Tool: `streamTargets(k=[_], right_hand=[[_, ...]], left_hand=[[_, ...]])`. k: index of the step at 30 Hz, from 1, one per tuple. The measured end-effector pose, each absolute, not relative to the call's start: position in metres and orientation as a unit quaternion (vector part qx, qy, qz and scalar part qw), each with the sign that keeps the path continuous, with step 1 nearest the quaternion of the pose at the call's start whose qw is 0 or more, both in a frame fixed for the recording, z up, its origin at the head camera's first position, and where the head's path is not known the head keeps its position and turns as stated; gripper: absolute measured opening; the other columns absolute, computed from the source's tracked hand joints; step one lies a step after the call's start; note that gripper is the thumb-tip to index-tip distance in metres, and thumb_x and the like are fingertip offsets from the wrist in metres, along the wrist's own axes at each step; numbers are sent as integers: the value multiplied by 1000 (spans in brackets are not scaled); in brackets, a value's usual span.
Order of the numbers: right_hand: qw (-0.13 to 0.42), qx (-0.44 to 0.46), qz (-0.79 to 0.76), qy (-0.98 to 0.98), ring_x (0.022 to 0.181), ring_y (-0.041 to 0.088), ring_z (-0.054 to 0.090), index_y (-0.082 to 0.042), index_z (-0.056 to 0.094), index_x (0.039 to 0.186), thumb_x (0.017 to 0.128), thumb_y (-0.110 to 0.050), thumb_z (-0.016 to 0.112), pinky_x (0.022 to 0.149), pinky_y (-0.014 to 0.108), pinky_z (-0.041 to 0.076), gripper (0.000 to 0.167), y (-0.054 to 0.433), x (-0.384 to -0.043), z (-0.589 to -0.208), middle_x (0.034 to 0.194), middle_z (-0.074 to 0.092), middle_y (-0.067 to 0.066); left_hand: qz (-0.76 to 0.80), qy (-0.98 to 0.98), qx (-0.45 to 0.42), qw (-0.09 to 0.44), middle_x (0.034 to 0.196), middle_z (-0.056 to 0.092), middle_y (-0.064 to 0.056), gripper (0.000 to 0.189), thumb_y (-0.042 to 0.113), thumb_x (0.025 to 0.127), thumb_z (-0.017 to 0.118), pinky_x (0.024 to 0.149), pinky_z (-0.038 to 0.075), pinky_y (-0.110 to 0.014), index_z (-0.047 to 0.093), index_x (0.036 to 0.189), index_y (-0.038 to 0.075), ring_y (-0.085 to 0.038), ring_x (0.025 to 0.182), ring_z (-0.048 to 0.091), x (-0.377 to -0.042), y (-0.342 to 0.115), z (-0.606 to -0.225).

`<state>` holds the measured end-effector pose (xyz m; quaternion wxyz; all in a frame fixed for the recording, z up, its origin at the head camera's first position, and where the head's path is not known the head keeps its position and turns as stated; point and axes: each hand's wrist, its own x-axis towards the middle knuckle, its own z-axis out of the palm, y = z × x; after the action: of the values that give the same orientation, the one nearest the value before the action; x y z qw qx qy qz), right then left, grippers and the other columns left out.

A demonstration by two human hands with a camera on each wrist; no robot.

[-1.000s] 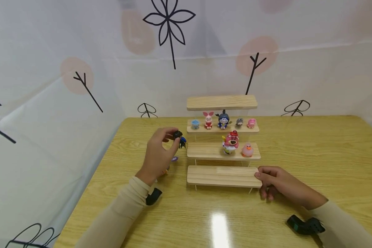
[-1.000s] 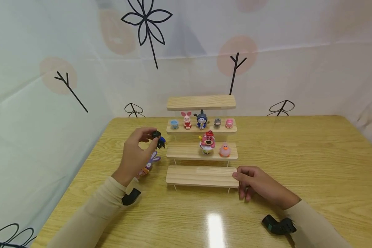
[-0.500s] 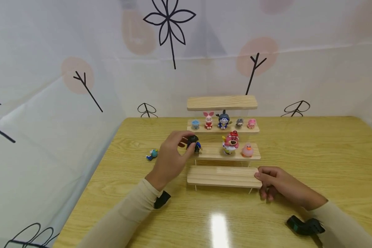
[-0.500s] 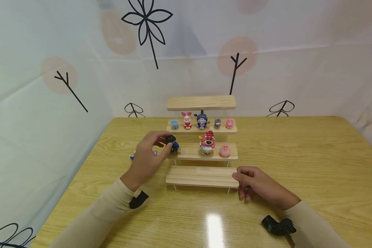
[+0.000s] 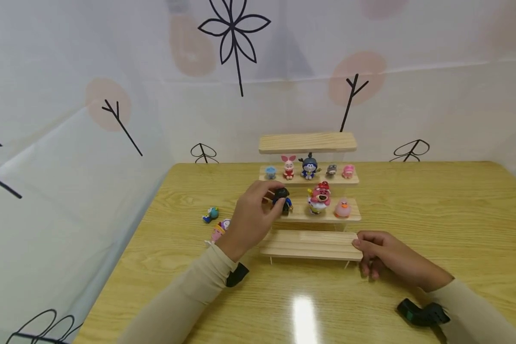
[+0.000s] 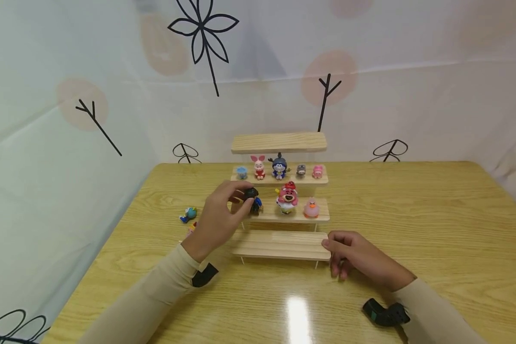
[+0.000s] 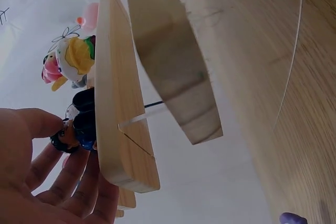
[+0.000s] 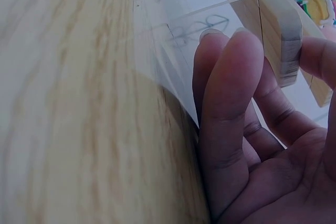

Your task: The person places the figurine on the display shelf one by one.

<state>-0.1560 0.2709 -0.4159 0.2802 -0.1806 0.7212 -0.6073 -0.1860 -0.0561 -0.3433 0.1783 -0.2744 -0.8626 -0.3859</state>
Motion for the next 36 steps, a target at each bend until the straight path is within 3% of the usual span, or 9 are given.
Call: streamTargets(k=[27, 36], right_hand=[[286, -168, -607, 722, 66, 13, 65, -8, 48, 95, 110, -26, 38, 55, 32, 58, 26, 271, -155, -412, 73, 65, 3], [290, -170, -604, 723, 66, 14, 65, -7, 47, 95, 110, -27, 38, 56, 34, 59, 27, 271, -154, -413, 74, 66, 5]], left_hand=[[-391, -863, -279, 153, 117, 62, -4, 34, 19, 100, 64, 83, 58, -22, 59, 132, 11, -12, 100, 65, -186, -50, -347], [-389, -864, -265, 177, 124, 62, 0, 35, 27, 102, 61, 90, 56, -27, 59, 133, 13, -12, 104, 63, -182, -66, -340]])
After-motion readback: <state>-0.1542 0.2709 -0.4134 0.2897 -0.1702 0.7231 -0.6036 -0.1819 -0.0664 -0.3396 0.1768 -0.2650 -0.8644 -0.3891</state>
